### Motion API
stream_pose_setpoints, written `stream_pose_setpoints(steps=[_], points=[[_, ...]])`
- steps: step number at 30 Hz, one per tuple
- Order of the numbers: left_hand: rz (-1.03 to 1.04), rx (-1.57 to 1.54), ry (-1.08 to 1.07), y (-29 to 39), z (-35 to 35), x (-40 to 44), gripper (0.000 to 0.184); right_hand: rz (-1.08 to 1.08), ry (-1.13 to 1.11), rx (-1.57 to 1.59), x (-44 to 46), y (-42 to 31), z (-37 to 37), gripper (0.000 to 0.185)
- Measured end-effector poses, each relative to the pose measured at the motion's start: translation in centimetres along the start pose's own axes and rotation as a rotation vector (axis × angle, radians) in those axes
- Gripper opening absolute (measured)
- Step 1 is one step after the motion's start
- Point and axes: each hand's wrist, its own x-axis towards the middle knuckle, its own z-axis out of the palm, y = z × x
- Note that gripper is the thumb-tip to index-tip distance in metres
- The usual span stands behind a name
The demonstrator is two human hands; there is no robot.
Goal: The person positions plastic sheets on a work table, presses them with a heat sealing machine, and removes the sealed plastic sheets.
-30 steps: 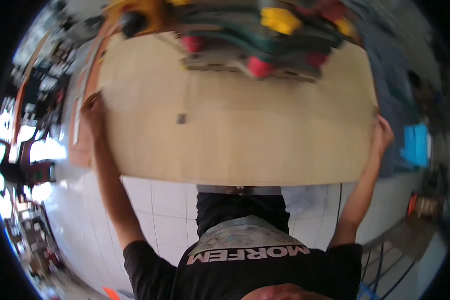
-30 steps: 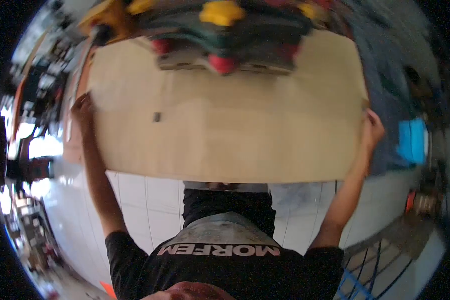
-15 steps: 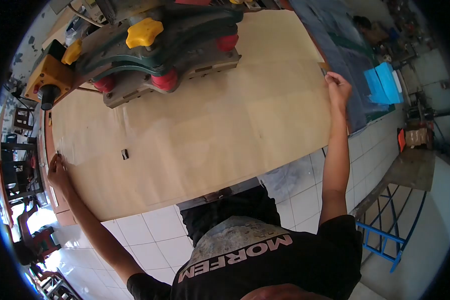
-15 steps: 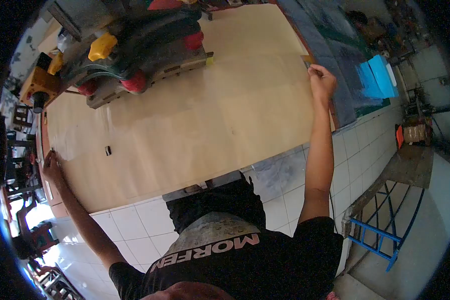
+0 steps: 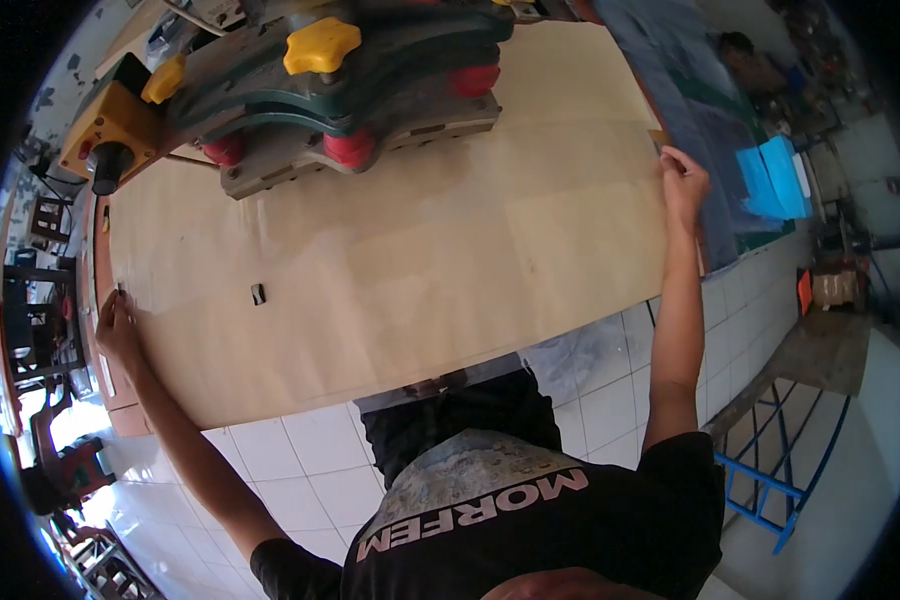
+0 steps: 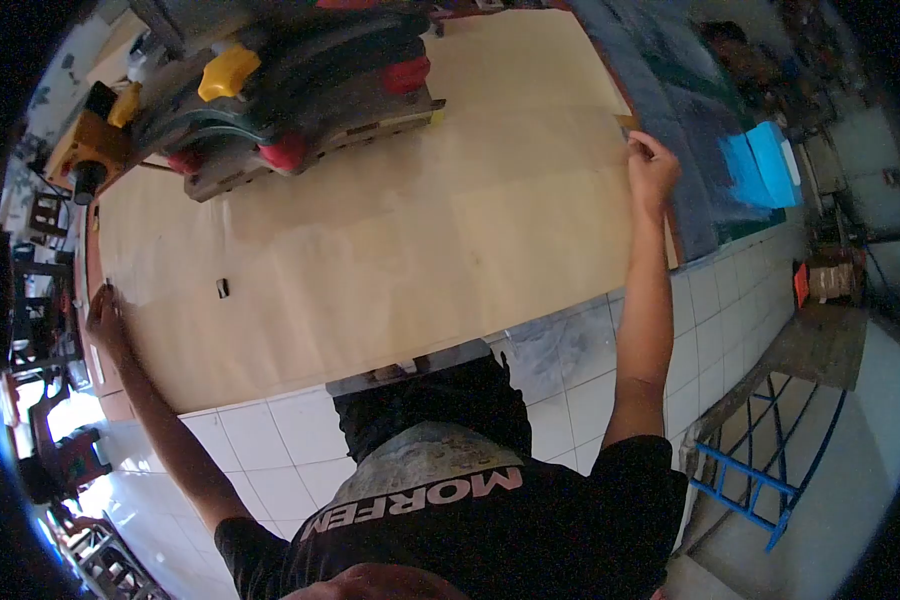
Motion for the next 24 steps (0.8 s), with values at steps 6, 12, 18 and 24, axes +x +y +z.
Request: stream_pose_setpoints(steps=[6, 12, 18, 24], points=[[-0.008, -0.016, 0.035, 2.4, 0.3, -1.3, 0.027, 0.000, -0.009, 0.074, 0.0, 0.0, 0.2, 0.017], [0.015, 0.066, 0.090, 2.6, 0.5, -1.4, 0.027, -0.135, -0.076, -0.020, -0.5, -1.7, -0.3, 0.019], [-0.071, 0.025, 0.085, 4.4, 0.9, -2.6, 0.033, -0.261, -0.125, -0.071, 0.7, 0.8, 0.3, 0.022], [-0.104, 0.128, 0.151, 7.1, 0.4, -3.7, 0.026, -0.219, -0.173, -0.073, 1.3, 1.9, 0.0, 0.025]])
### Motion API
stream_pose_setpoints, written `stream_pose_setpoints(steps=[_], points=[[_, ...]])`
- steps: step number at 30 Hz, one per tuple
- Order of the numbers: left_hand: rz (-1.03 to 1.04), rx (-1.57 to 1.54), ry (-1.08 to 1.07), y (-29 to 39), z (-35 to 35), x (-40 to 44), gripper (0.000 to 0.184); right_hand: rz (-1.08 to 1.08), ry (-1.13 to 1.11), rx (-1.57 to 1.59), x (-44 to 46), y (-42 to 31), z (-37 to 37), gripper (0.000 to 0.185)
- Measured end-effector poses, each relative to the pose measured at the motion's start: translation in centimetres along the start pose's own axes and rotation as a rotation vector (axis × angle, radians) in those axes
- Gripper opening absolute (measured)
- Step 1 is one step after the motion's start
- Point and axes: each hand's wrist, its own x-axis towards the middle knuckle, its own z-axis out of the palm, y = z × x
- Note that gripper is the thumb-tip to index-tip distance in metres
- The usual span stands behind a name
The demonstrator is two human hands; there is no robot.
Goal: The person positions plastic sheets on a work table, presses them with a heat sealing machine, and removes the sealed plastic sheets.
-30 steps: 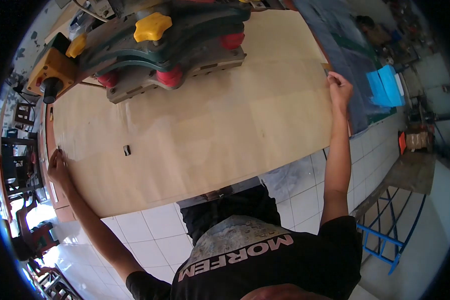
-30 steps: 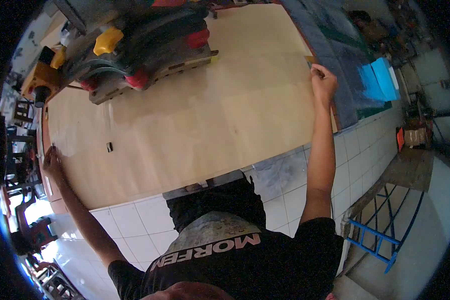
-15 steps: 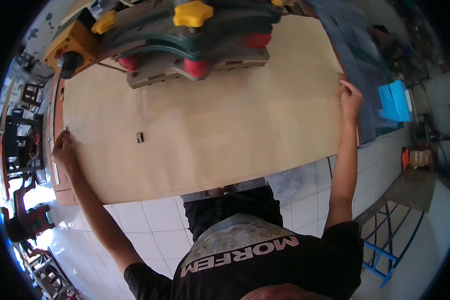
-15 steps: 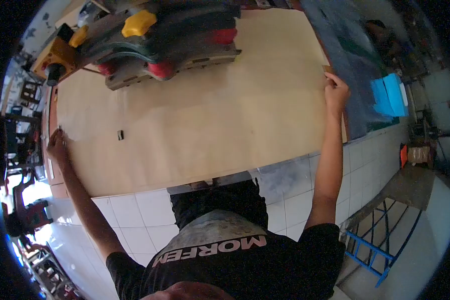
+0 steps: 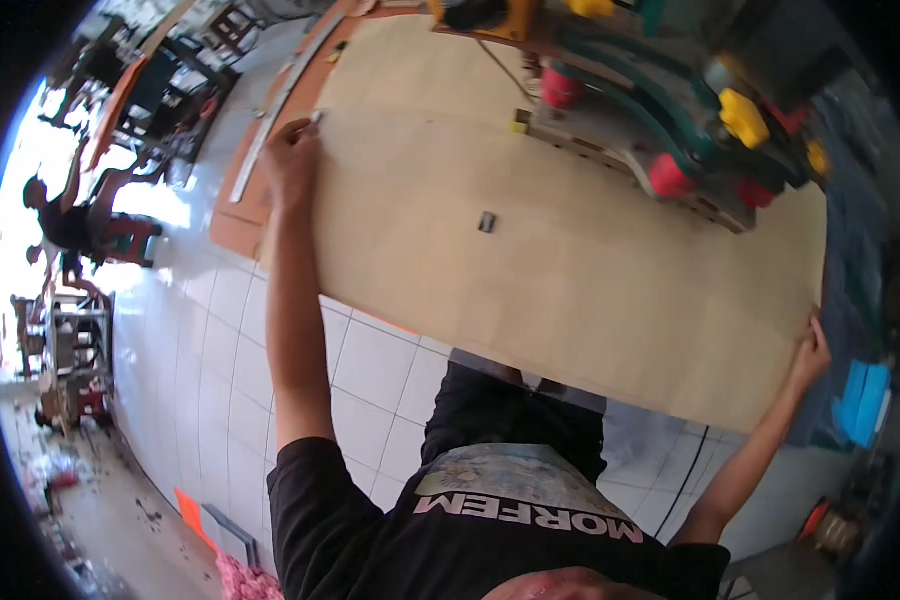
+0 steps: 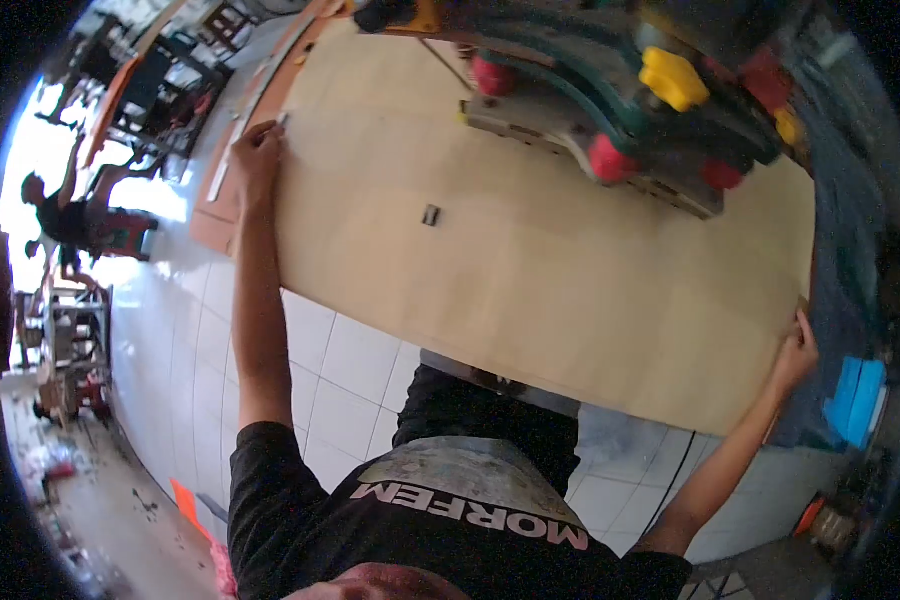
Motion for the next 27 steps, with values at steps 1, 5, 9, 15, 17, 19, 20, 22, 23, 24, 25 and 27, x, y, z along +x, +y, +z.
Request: stream_pose_setpoints(steps=[1, 5, 9, 15, 17, 19, 20, 22, 23, 24, 25, 27], points=[[0.036, 0.045, 0.040, 0.6, -0.2, -0.5, 0.024, -0.012, -0.009, 0.016, 0.2, 0.7, 0.3, 0.025], [0.047, 0.076, 0.074, 1.2, -0.1, -0.8, 0.023, -0.013, 0.007, -0.041, 0.6, 2.4, 0.4, 0.025], [0.093, 0.097, 0.082, 1.7, -0.4, -1.0, 0.023, 0.047, 0.009, -0.015, -0.2, -0.8, -0.3, 0.025], [0.050, 0.034, 0.004, 1.8, 0.0, -1.2, 0.023, 0.112, 0.011, -0.009, -0.1, -0.6, -0.1, 0.025], [0.034, 0.049, -0.012, 1.5, 0.2, -1.2, 0.025, 0.091, 0.046, -0.014, -0.1, -0.3, 0.3, 0.023], [0.037, 0.108, -0.019, 2.0, 0.2, -1.2, 0.026, 0.022, 0.090, -0.003, -0.5, -1.2, 0.2, 0.022], [0.033, 0.097, -0.035, 1.8, 0.3, -1.1, 0.027, 0.051, 0.078, -0.015, -0.4, -0.9, 0.2, 0.022], [0.078, 0.134, -0.036, 0.3, 0.8, -0.3, 0.028, 0.092, 0.083, -0.047, -0.4, -1.1, -0.2, 0.022], [0.105, 0.253, -0.027, 1.1, 0.8, -0.7, 0.028, 0.109, 0.083, -0.034, -0.6, -1.7, 0.2, 0.022], [0.131, 0.378, -0.015, 2.2, 0.4, -1.0, 0.029, 0.124, 0.078, -0.019, -0.9, -2.2, 0.1, 0.023], [0.164, 0.394, 0.002, 2.1, 0.5, -0.9, 0.028, 0.130, 0.086, -0.026, -1.0, -2.8, -0.1, 0.023], [0.194, 0.426, 0.004, 2.3, 0.4, -1.2, 0.027, 0.149, 0.089, -0.073, -1.2, -3.7, -0.4, 0.024]])
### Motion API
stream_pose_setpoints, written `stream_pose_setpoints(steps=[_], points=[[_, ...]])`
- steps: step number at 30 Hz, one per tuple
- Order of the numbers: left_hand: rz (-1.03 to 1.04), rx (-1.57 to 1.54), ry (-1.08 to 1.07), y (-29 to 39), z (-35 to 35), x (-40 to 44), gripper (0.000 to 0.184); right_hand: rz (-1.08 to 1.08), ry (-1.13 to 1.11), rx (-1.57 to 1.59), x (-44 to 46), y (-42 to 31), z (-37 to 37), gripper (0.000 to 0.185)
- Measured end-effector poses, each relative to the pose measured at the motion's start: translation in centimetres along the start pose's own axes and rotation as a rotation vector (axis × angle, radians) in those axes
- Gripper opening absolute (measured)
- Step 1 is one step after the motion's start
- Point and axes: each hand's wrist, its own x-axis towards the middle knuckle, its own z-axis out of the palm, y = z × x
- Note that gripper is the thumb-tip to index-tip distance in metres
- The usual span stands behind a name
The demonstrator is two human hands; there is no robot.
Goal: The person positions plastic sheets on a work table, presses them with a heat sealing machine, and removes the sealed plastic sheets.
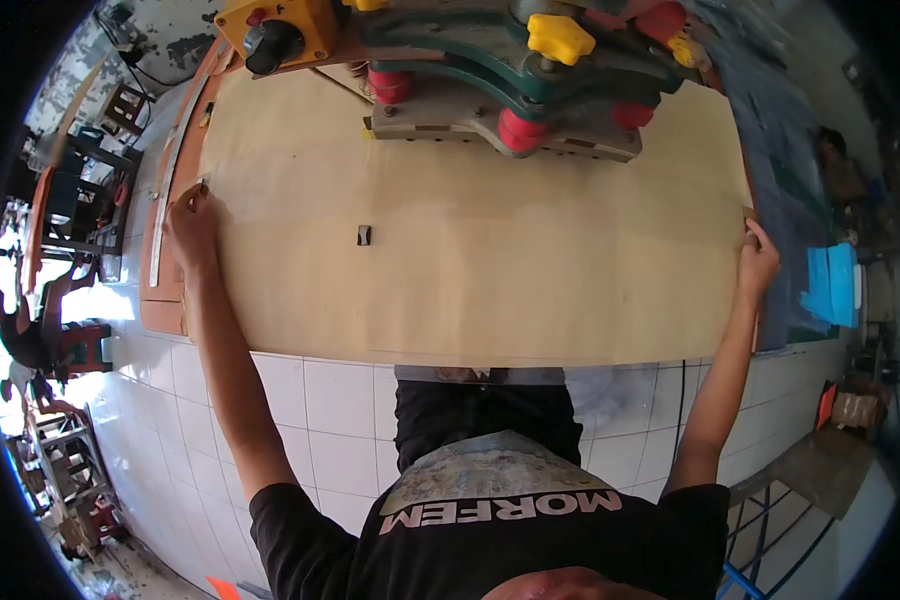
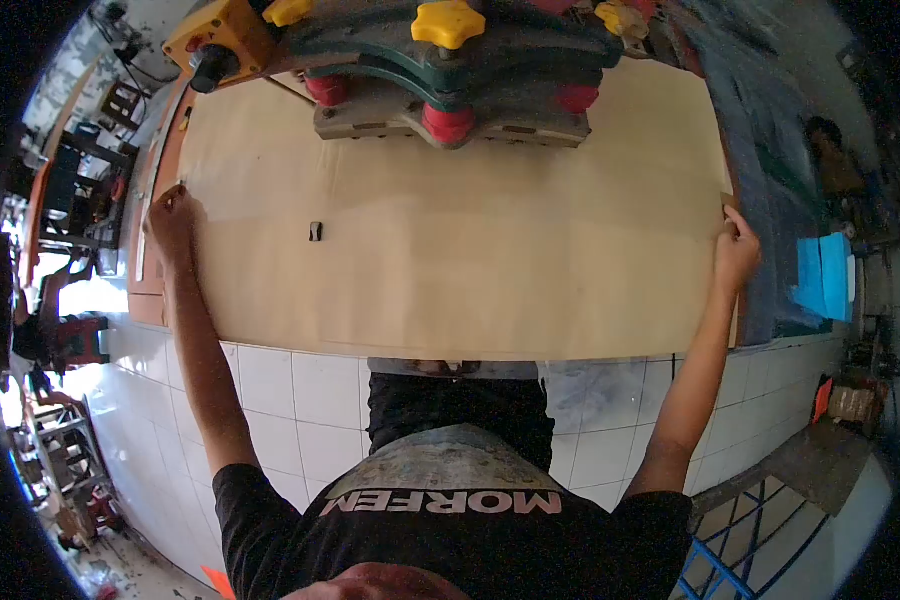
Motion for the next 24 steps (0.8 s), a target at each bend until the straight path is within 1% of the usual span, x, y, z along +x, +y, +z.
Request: stream_pose_setpoints(steps=[4, 8, 12, 15, 16, 18, 19, 20, 21, 22, 23, 24], points=[[0.074, 0.128, 0.051, 0.6, -0.3, -0.4, 0.026, -0.037, 0.031, -0.065, -0.1, 0.1, 0.5, 0.023], [0.129, 0.217, 0.095, 0.6, 0.0, -0.4, 0.026, -0.054, 0.037, -0.200, -0.2, 0.0, 0.7, 0.023], [0.129, 0.221, 0.095, 1.3, -0.3, -0.6, 0.026, -0.025, 0.029, -0.349, -0.9, -2.5, -0.7, 0.023], [0.144, 0.239, 0.086, 1.0, -0.3, -0.2, 0.027, -0.070, 0.032, -0.342, -0.9, -2.6, -0.8, 0.023], [0.124, 0.224, 0.050, 0.9, -0.3, -0.1, 0.028, -0.068, 0.038, -0.342, -0.9, -2.7, -1.0, 0.023], [0.101, 0.207, 0.015, 1.1, -0.8, 0.1, 0.030, -0.045, -0.043, -0.360, -0.8, -3.1, -1.5, 0.027], [0.096, 0.260, -0.064, 1.4, -1.4, 0.4, 0.033, -0.047, -0.041, -0.357, -0.5, -2.6, -1.5, 0.027], [0.088, 0.314, -0.144, 1.6, -1.9, 0.4, 0.037, -0.095, -0.111, -0.309, 0.2, -1.5, -1.6, 0.029], [0.083, 0.318, -0.140, 1.8, -1.9, 0.3, 0.037, -0.145, -0.183, -0.259, 0.9, -0.7, -1.5, 0.032], [0.137, 0.379, -0.024, 1.9, -1.8, 0.1, 0.041, -0.150, -0.187, -0.255, 1.6, -0.3, -1.4, 0.032], [0.192, 0.441, 0.091, 1.9, -1.6, 0.1, 0.046, -0.122, -0.240, -0.219, 2.3, 0.1, -1.4, 0.034], [0.187, 0.447, 0.092, 1.6, -1.3, 0.5, 0.046, -0.093, -0.291, -0.184, 3.0, 0.3, -1.1, 0.035]])
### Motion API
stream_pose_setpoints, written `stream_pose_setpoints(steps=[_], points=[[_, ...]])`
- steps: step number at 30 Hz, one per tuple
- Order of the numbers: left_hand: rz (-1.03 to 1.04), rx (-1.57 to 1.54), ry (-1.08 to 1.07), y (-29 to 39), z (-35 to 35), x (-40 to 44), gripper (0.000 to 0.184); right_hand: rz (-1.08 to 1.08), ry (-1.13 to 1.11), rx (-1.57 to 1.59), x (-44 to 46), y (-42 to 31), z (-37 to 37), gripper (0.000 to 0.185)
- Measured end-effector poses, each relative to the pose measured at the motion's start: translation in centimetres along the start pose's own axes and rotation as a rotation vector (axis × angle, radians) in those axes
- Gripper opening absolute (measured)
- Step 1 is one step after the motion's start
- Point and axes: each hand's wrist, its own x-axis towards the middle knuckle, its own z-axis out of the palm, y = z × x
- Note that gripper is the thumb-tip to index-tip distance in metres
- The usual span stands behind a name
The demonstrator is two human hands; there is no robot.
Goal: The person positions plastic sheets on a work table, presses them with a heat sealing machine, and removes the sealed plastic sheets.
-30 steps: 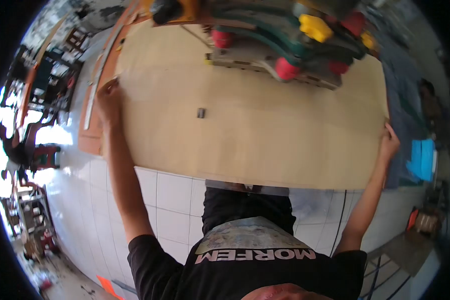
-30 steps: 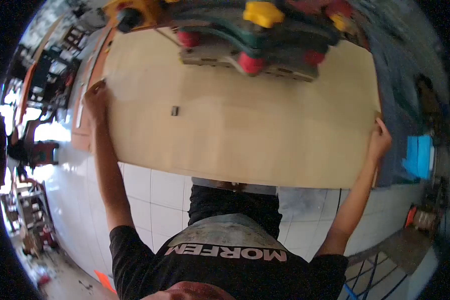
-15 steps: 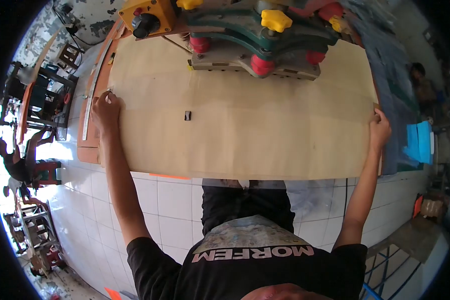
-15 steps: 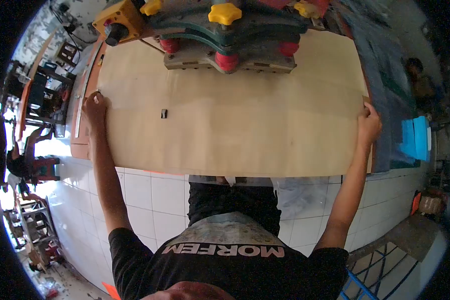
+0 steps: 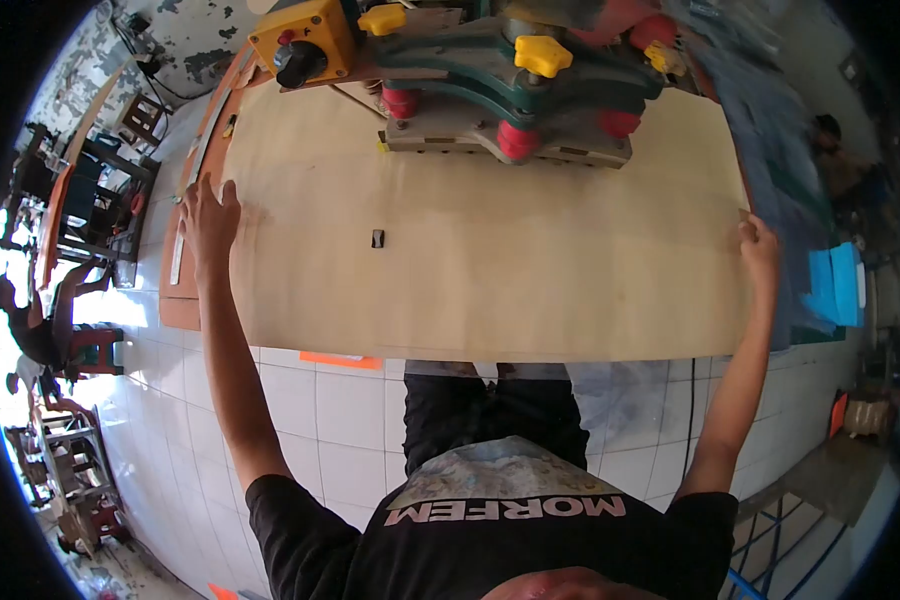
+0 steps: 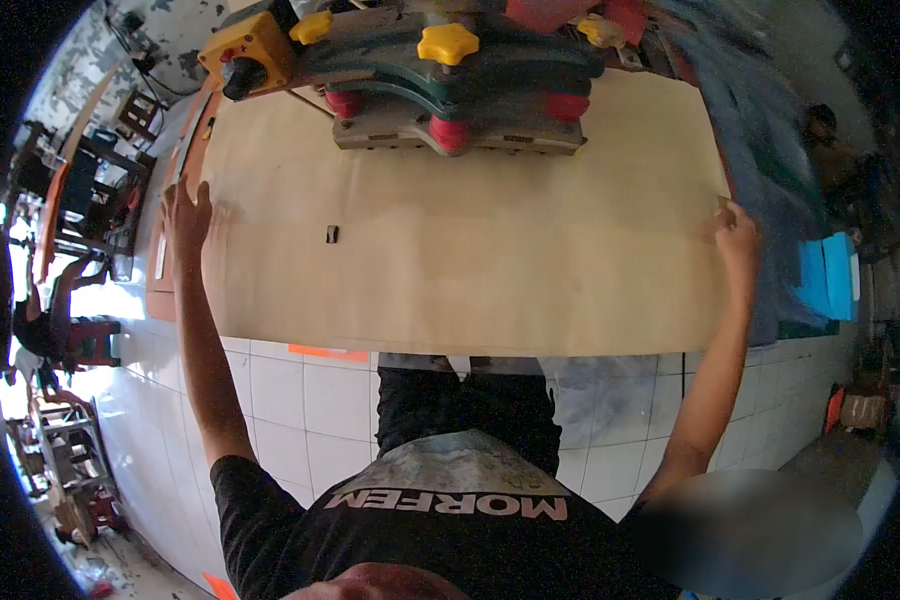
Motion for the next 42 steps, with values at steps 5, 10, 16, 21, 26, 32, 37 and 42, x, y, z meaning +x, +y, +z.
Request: stream_pose_setpoints(steps=[5, 10, 16, 21, 26, 32, 37, 42], points=[[-0.016, -0.308, -0.216, -1.8, 5.3, 2.4, 0.048, -0.066, 0.081, -0.087, 2.4, 0.1, 1.5, 0.038], [-0.050, -0.363, -0.121, -0.5, 5.4, 1.6, 0.039, -0.071, 0.106, -0.226, 2.9, 0.7, 3.6, 0.039], [-0.078, -0.422, -0.091, 0.0, 4.4, 1.6, 0.036, -0.167, 0.312, -0.042, 2.7, 1.8, 4.9, 0.031], [-0.194, -0.397, -0.108, 0.8, 2.8, 1.6, 0.032, -0.123, 0.288, -0.058, 2.7, 1.8, 4.6, 0.024], [-0.167, -0.369, -0.123, -0.3, 4.6, 1.8, 0.028, -0.001, 0.133, 0.092, 5.0, 4.2, 5.3, 0.021], [-0.146, -0.403, -0.081, -0.2, 4.6, 1.7, 0.023, 0.052, 0.151, 0.075, 4.5, 2.7, 4.6, 0.018], [-0.134, -0.386, -0.077, -0.1, 4.3, 1.6, 0.021, 0.043, 0.239, 0.080, 3.9, 2.0, 5.1, 0.019], [-0.132, -0.383, -0.104, -0.2, 4.8, 1.5, 0.021, 0.090, 0.242, 0.087, 3.4, 1.7, 4.8, 0.019]])
